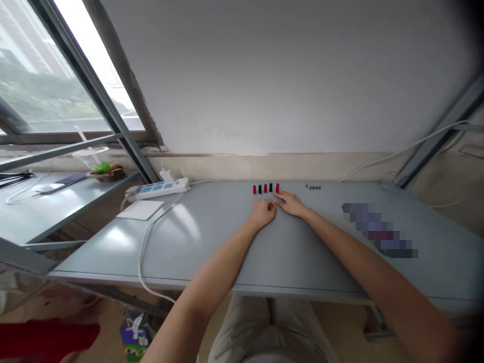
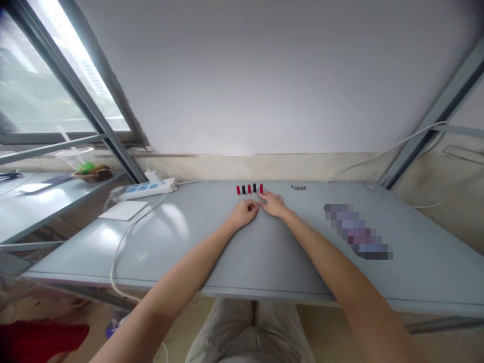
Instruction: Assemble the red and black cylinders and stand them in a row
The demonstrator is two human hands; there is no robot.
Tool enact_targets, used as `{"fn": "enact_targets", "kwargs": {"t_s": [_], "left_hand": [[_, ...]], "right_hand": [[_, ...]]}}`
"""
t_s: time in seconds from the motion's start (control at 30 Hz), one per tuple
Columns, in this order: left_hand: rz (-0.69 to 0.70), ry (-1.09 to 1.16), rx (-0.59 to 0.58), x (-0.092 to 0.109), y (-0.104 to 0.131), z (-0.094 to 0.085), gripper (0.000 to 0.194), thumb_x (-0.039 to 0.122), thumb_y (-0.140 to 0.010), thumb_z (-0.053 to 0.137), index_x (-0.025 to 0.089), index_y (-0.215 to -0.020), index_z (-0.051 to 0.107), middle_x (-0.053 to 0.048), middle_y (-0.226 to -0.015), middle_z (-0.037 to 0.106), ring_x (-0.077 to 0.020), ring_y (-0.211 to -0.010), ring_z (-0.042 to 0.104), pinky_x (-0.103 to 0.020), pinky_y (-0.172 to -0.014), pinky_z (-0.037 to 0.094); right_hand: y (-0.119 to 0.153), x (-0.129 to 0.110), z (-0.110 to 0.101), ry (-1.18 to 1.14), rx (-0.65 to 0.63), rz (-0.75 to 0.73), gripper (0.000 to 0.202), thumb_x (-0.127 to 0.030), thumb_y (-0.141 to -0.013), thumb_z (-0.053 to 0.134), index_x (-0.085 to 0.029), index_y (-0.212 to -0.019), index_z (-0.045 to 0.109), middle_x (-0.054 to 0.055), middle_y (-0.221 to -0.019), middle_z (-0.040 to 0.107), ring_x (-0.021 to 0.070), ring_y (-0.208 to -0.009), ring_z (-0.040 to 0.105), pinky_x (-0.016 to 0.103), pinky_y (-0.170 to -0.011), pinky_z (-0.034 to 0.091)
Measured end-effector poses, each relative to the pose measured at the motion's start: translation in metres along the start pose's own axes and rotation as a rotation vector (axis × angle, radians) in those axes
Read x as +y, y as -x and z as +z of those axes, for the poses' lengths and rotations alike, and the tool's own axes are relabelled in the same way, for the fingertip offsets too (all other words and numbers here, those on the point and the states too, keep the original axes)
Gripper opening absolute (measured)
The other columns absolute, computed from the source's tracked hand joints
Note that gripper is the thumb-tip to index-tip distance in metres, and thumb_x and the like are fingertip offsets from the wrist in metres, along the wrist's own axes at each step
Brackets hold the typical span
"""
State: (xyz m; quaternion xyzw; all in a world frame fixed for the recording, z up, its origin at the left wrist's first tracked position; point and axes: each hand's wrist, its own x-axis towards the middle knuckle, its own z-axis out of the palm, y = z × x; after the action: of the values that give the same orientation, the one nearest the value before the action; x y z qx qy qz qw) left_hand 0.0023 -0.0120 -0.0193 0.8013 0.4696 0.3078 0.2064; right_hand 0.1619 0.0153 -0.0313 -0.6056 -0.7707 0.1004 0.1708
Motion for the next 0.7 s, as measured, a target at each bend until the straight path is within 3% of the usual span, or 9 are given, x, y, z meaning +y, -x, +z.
{"fn": "enact_targets", "kwargs": {"t_s": [0.2, 0.33, 0.47, 0.6, 0.7], "left_hand": [[-0.005, 0.014, -0.001, 0.0, 0.0, 0.0, 0.018, 0.019, -0.078, 0.047, 0.014, -0.074, 0.064, -0.003, -0.064, 0.06, -0.0119, -0.059, 0.05, -0.024, -0.061, 0.04], [-0.013, 0.057, 0.003, -0.001, -0.001, 0.0, 0.016, 0.015, -0.076, 0.047, 0.013, -0.072, 0.062, -0.002, -0.063, 0.058, -0.011, -0.057, 0.049, -0.023, -0.059, 0.039], [-0.033, 0.139, 0.097, -0.002, -0.003, 0.0, 0.014, 0.016, -0.078, 0.048, 0.013, -0.084, 0.06, -0.002, -0.066, 0.058, -0.011, -0.06, 0.05, -0.023, -0.062, 0.04], [-0.059, 0.231, 0.244, -0.001, -0.006, 0.001, 0.031, 0.025, -0.081, 0.052, 0.013, -0.11, 0.051, -0.003, -0.075, 0.06, -0.0104, -0.058, 0.05, -0.024, -0.063, 0.041], [-0.015, 0.27, 0.225, -0.001, -0.008, 0.001, 0.022, 0.024, -0.083, 0.049, 0.013, -0.101, 0.055, -0.004, -0.076, 0.061, -0.0097, -0.058, 0.049, -0.024, -0.063, 0.041]], "right_hand": [[0.001, 0.007, 0.006, -0.124, 0.156, -0.045, 0.039, -0.035, -0.086, 0.044, -0.021, -0.12, 0.057, 0.011, -0.132, 0.049, 0.0239, -0.122, 0.043, 0.043, -0.103, 0.029], [0.004, 0.01, 0.0, -0.341, 0.378, -0.032, 0.026, -0.033, -0.082, 0.047, -0.018, -0.096, 0.063, 0.012, -0.103, 0.064, 0.0216, -0.098, 0.058, 0.036, -0.088, 0.042], [0.005, 0.007, -0.008, -0.599, 0.526, 0.081, 0.023, -0.042, -0.079, 0.05, -0.019, -0.082, 0.051, 0.006, -0.074, 0.061, 0.0173, -0.068, 0.058, 0.031, -0.067, 0.046], [0.007, -0.005, -0.013, -0.82, 0.415, 0.096, 0.029, -0.05, -0.077, 0.051, -0.022, -0.076, 0.043, 0.0, -0.06, 0.053, 0.0136, -0.054, 0.051, 0.027, -0.054, 0.041], [0.01, -0.014, -0.014, -0.879, 0.293, 0.047, 0.033, -0.055, -0.075, 0.051, -0.022, -0.074, 0.043, -0.002, -0.057, 0.051, 0.0119, -0.051, 0.047, 0.026, -0.052, 0.039]]}}
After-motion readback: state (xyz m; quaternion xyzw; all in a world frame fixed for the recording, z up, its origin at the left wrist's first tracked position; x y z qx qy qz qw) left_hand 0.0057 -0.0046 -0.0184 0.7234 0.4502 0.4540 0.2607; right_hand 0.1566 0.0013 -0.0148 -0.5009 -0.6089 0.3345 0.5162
